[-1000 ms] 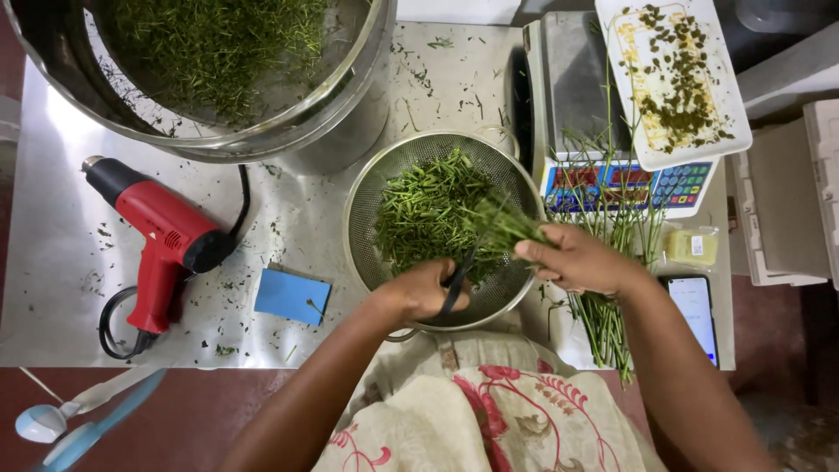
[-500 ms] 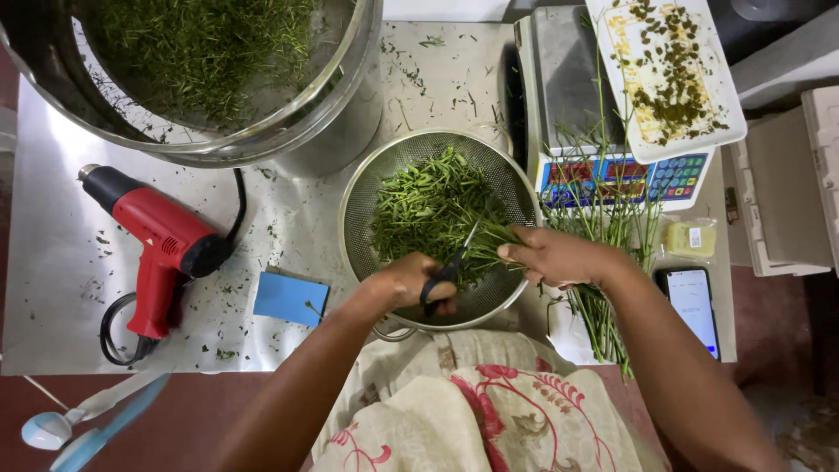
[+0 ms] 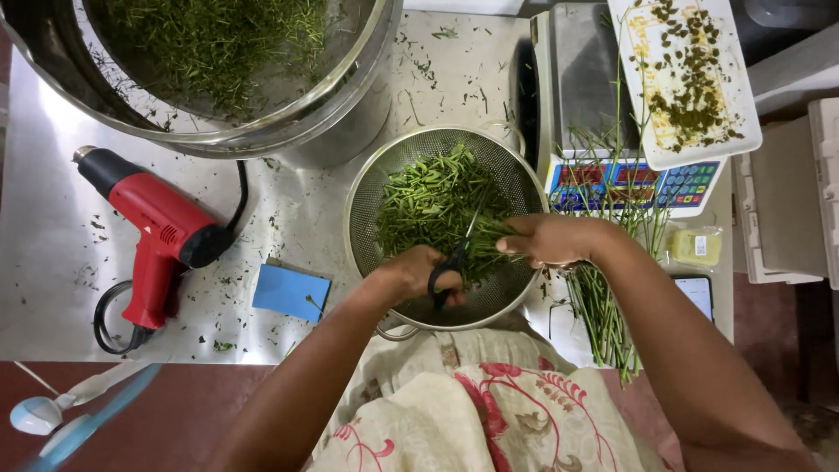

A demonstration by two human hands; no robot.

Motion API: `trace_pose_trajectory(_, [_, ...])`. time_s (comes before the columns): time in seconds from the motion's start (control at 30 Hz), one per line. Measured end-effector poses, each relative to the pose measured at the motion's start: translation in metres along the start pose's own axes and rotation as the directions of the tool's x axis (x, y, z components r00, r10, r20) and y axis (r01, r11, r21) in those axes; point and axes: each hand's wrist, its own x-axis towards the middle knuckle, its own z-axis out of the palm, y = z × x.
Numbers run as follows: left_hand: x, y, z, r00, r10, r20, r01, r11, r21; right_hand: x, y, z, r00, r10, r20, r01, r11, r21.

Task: Cutting green stems into a colander using scissors

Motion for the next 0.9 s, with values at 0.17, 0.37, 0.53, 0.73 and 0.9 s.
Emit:
trace_pose_trajectory(0.17, [0.002, 0.008, -0.001, 0.999, -0.03, -0.014, 0.031, 0.997, 0.068, 0.002, -0.016, 0.005, 0.999, 0.037, 0.014, -0.034, 0.987, -0.159])
trace_pose_trajectory(0.37, [0.013, -0.009, 0.001, 0.999, -0.038, -0.027, 0.036, 0.995, -0.095, 0.039, 0.006, -0.002, 0.998, 0.046, -0.042, -0.059, 0.909, -0.413])
trace_pose_trajectory(0.53, [0.004, 0.002, 0.001, 0.996, -0.084, -0.017, 0.082, 0.99, -0.114, 0.044, 0.011, -0.007, 0.993, 0.057, -0.105, -0.108, 0.805, -0.583])
trace_pose_trajectory(0.73, [0.01, -0.009, 0.001, 0.996, -0.085, -0.037, 0.074, 0.967, -0.242, 0.02, -0.004, 0.002, 0.98, 0.049, -0.191, -0.148, 0.824, -0.547])
trace_pose_trajectory(0.9, [-0.002, 0.01, 0.001, 0.997, -0.077, 0.013, 0.078, 0.974, -0.211, 0.0, -0.014, 0.011, 0.984, 0.101, -0.148, -0.165, 0.836, -0.524])
